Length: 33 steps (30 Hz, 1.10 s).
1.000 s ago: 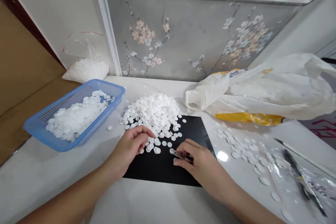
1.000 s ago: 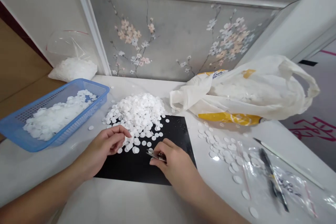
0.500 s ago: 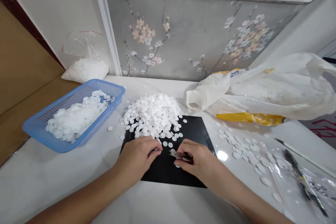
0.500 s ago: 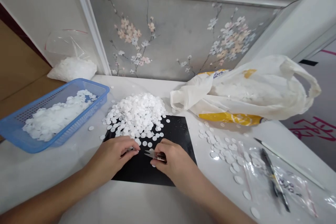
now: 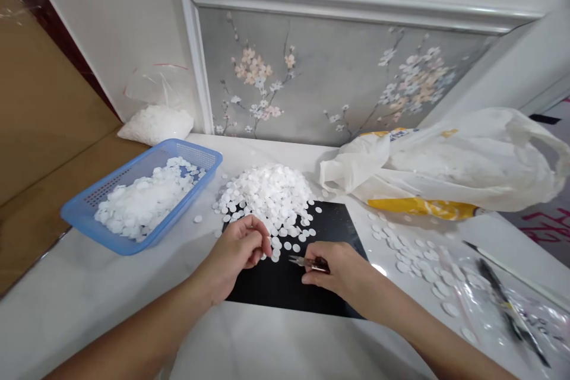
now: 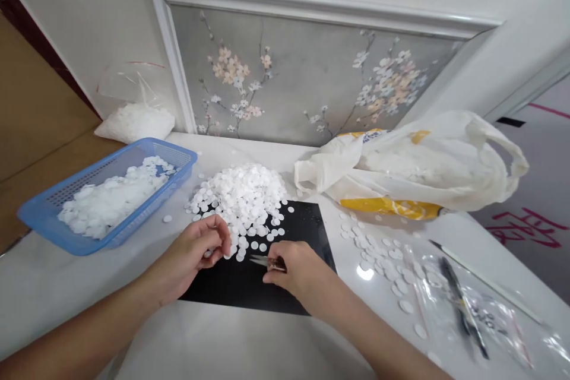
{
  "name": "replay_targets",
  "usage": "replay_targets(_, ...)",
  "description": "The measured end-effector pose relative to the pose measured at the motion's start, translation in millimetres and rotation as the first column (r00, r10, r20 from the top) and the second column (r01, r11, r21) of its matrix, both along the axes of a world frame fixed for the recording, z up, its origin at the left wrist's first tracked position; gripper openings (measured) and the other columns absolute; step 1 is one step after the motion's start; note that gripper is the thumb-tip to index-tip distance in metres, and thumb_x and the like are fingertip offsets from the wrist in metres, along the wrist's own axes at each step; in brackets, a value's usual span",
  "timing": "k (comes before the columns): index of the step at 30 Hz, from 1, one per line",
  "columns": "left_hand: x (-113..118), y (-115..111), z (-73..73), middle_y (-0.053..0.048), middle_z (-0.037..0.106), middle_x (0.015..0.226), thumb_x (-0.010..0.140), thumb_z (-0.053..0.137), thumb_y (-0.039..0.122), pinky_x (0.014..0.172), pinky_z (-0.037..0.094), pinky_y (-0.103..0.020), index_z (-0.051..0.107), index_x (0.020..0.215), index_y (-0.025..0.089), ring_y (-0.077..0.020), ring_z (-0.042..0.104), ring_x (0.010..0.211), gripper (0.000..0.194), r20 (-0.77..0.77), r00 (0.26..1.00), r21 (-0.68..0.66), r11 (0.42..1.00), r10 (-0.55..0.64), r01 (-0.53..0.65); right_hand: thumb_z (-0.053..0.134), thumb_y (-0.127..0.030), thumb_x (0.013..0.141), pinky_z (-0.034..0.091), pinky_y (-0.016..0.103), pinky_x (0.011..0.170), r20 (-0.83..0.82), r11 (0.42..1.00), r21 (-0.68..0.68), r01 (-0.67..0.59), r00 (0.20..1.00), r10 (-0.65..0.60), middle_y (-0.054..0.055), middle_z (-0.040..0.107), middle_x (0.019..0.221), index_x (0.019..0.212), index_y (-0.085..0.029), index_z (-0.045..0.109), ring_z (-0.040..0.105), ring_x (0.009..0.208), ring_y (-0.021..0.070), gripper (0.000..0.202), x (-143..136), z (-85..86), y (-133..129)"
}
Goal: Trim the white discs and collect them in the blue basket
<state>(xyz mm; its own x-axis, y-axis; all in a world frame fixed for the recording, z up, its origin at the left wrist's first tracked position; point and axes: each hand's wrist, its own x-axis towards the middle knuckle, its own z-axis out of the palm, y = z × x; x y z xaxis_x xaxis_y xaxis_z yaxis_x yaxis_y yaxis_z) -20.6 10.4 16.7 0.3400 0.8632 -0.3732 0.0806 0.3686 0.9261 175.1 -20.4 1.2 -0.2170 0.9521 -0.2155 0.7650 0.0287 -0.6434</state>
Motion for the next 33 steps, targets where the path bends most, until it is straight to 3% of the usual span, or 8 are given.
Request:
replay_targets(4,-3,3,-6.9,0.009,0.034,0.048,0.076,0.044,0.022,0.045,0.021,-0.02,0.053,0.077,0.02,-0.0079,0.028,0.044,0.009,-0.134,0.991,0.132,0.991,0.014,0.004,0.06,-0.016,0.073,0.035,0.023,0.054,-0.078,0.999,0.019,0.042,0.996,-0.04,-0.004,0.058,0.063,0.068,-0.02,0.055,0.051,0.057,0.0128,0.008,-3,-0.8,5)
replay_targets(8,-4,1,-11.0,0.007,0.042,0.049,0.086,0.039,0.031,0.05,0.028,-0.023,0.058,0.086,0.022,-0.012,0.038,0.047,0.02,-0.292,0.953,0.235,0.961,-0.075,0.147,0.058,-0.012,0.074,0.037,0.024,0.057,-0.049,0.999,0.023,-0.031,0.998,0.032,-0.002,0.059,0.066,0.065,-0.02,0.054,0.053,0.06,0.0141,0.012,-5,0.4,11)
replay_targets(14,-1,2,-18.8,0.0,0.061,0.074,0.086,0.045,0.018,0.061,0.03,-0.025,0.068,0.08,0.027,-0.0174,0.055,0.072,0.025,-0.633,0.773,0.558,0.667,-0.043,0.494,0.061,-0.012,0.073,0.036,0.024,0.056,-0.003,0.99,0.114,-0.085,0.996,0.086,-0.002,0.055,0.069,0.064,-0.019,0.051,0.05,0.061,0.0131,0.015,-2,0.5,10)
replay_targets(17,-1,5,-22.6,-0.001,0.057,0.068,0.086,0.046,0.019,0.059,0.029,-0.025,0.069,0.076,0.027,-0.0173,0.053,0.069,0.027,-0.685,0.727,0.551,0.62,-0.045,0.558,0.059,-0.009,0.071,0.035,0.023,0.054,-0.014,0.992,0.119,-0.05,0.999,0.052,-0.004,0.052,0.064,0.061,-0.019,0.048,0.048,0.057,0.0119,0.019,-3,-2.9,8)
replay_targets(22,-1,5,-19.2,-0.001,0.059,0.072,0.086,0.047,0.021,0.061,0.031,-0.026,0.065,0.073,0.025,-0.0172,0.053,0.072,0.023,-0.6,0.795,0.554,0.671,-0.088,0.492,0.057,-0.011,0.07,0.037,0.022,0.055,-0.124,0.999,0.038,0.029,0.992,-0.025,-0.005,0.052,0.06,0.069,-0.02,0.054,0.049,0.056,0.0122,0.009,-1,-7.0,8)
replay_targets(26,1,2,-9.6,0.002,0.053,0.067,0.088,0.045,0.031,0.059,0.031,-0.025,0.054,0.078,0.023,-0.0145,0.048,0.063,0.015,-0.46,0.887,0.492,0.821,-0.038,0.29,0.056,-0.022,0.077,0.037,0.024,0.057,-0.154,0.993,0.085,0.086,0.986,-0.072,-0.003,0.058,0.066,0.071,-0.02,0.058,0.052,0.061,0.0137,0.006,5,-5.5,11)
replay_targets(30,2,-1,-2.8,0.003,0.056,0.065,0.087,0.045,0.037,0.053,0.029,-0.023,0.045,0.077,0.021,-0.0098,0.039,0.053,0.018,-0.151,0.986,0.212,0.973,-0.063,0.094,0.054,-0.022,0.081,0.037,0.024,0.057,-0.133,0.983,0.135,0.124,0.985,-0.106,-0.003,0.058,0.066,0.071,-0.02,0.056,0.051,0.06,0.0136,0.01,4,-5.0,14)
replay_targets(33,2,-2,-2.6,0.001,0.06,0.068,0.082,0.053,0.035,0.049,0.023,-0.02,0.046,0.077,0.019,-0.0065,0.033,0.049,0.018,0.018,0.998,0.026,0.998,-0.056,0.055,0.055,-0.019,0.08,0.038,0.025,0.058,-0.089,0.981,0.184,0.057,0.995,-0.041,-0.001,0.058,0.069,0.07,-0.02,0.057,0.052,0.061,0.0137,0.01,0,-7.6,16)
